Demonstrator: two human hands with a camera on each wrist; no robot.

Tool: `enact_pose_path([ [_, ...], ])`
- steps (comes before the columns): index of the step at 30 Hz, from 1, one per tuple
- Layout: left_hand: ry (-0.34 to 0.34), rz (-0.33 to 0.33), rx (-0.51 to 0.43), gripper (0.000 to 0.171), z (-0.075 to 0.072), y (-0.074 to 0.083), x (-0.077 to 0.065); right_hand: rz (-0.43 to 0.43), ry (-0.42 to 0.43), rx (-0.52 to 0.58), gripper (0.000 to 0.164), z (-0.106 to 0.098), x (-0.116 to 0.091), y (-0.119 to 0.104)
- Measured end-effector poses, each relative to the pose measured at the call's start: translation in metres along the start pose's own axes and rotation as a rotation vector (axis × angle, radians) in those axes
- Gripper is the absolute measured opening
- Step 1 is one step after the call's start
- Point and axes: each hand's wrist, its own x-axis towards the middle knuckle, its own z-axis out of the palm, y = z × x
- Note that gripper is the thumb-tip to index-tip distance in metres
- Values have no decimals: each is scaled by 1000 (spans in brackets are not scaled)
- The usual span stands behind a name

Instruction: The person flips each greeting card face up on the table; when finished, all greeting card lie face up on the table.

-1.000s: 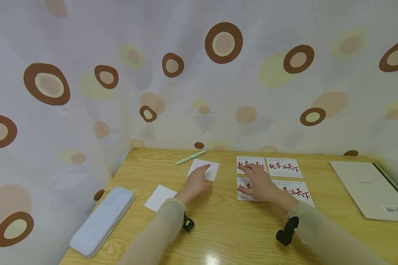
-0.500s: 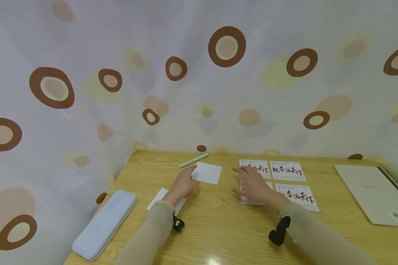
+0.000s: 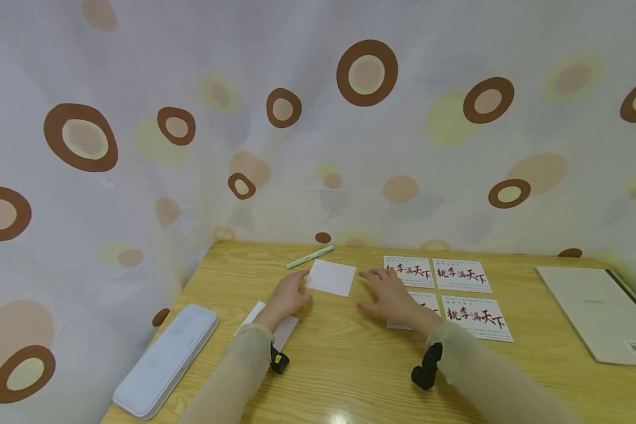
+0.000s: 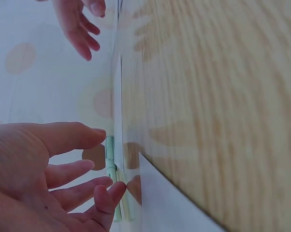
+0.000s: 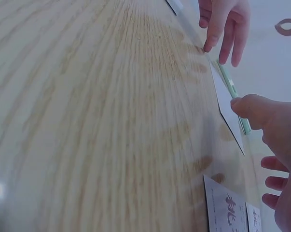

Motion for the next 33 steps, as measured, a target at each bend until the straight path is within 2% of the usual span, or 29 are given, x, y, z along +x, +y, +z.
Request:
enact_pose_path([
  [7,-13,8,34,58,0,-3,3,59,-34,-15,68,4,11,-2],
  [20,-10,-8,68,55,7,-6,7,8,-71,-125,69,11,27,0],
  [26,-15,-14,81,54,7,-6,8,5,-99,-119,70,12,32,-4],
  [33,-33,-5,80,53,8,-7,6,68,-165,-78,74,15,35,-2],
])
